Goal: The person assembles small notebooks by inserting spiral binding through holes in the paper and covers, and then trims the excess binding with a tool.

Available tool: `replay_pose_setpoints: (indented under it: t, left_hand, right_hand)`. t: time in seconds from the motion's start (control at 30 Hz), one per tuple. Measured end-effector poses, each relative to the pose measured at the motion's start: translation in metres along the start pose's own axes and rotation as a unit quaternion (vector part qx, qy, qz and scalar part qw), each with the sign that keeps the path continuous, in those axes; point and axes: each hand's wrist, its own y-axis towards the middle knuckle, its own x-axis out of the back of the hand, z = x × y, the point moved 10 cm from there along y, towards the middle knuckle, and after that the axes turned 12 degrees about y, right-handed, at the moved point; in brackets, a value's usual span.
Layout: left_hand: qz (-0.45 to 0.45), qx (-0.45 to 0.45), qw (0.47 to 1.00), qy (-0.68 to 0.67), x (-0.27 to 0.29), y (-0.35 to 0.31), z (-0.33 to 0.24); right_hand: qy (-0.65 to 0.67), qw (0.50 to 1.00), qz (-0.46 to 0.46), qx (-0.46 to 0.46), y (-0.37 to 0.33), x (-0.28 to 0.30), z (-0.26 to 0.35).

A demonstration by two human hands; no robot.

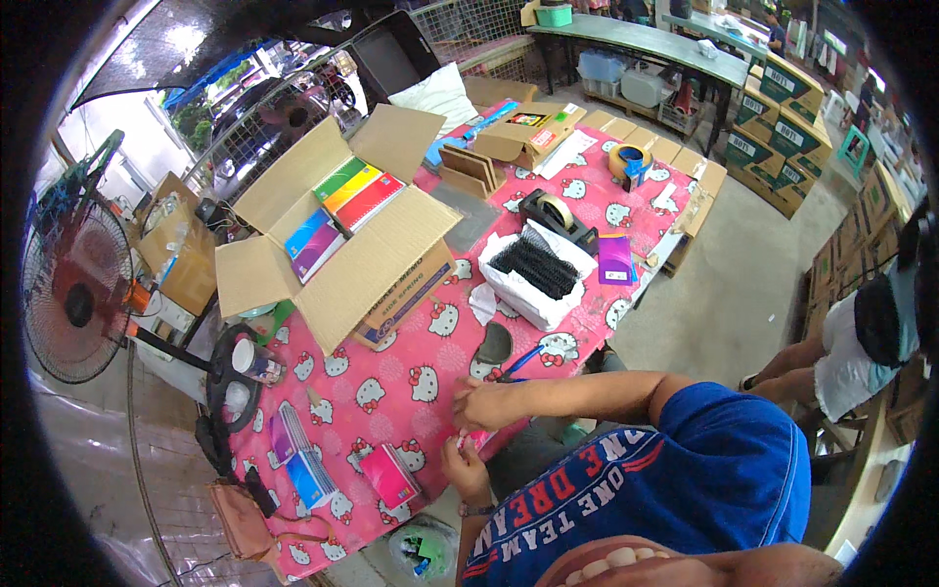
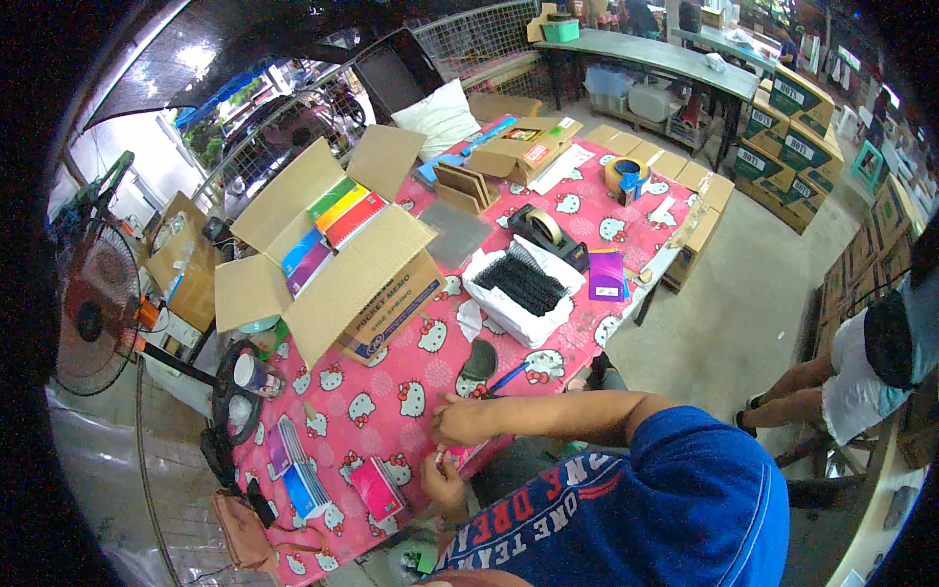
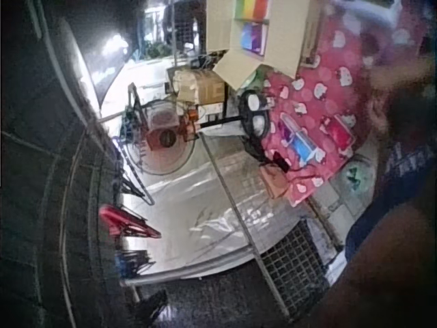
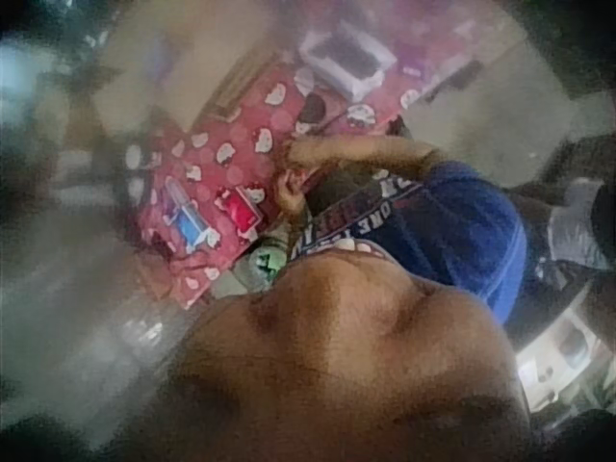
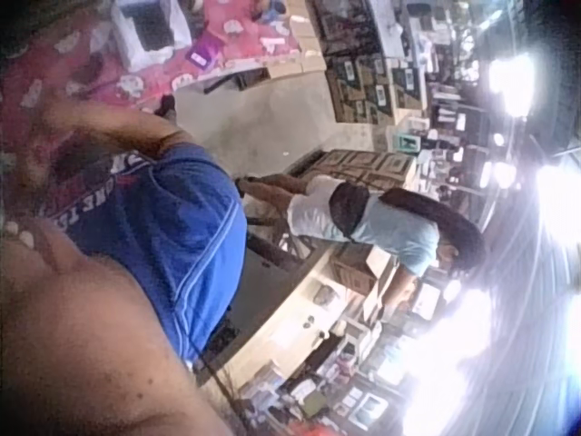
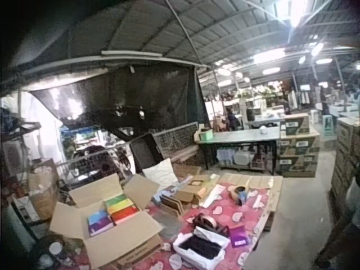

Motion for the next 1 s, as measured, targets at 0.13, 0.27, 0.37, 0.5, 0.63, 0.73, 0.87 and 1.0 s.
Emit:
replay_pose_setpoints:
  t: [0.13,0.27,0.37,0.5,0.63,0.73,0.87,1.0]
  left_hand:
    - [-0.048,0.09,0.988,-0.114,0.003,-0.006,0.015]
    - [-0.059,0.055,0.995,-0.058,-0.01,-0.008,0.019]
    - [-0.087,-0.002,0.995,-0.038,-0.005,-0.005,0.024]
    - [-0.024,0.06,0.996,-0.067,-0.001,-0.001,0.015]
    - [-0.024,0.063,0.992,-0.104,-0.009,0.003,0.027]
    - [-0.001,0.082,0.99,-0.114,-0.017,0.008,0.031]
    - [0.03,0.107,0.986,-0.126,-0.015,0.013,0.024]
    - [-0.021,0.001,0.999,-0.032,0.007,0.015,-0.008]
  right_hand:
    - [-0.076,0.99,0.11,-0.049,0.004,0.0,0.025]
    - [-0.078,0.971,0.187,-0.129,0.006,-0.015,0.004]
    - [0.005,0.995,-0.093,-0.032,-0.004,0.036,0.012]
    - [0.062,0.931,-0.354,-0.057,-0.075,0.086,-0.029]
    - [-0.053,0.918,-0.328,-0.218,-0.117,0.049,-0.079]
    - [-0.107,0.915,-0.241,-0.304,-0.129,0.005,-0.099]
    - [-0.083,0.913,-0.255,-0.309,-0.132,-0.001,-0.102]
    - [-0.055,0.916,-0.274,-0.289,-0.133,0.003,-0.101]
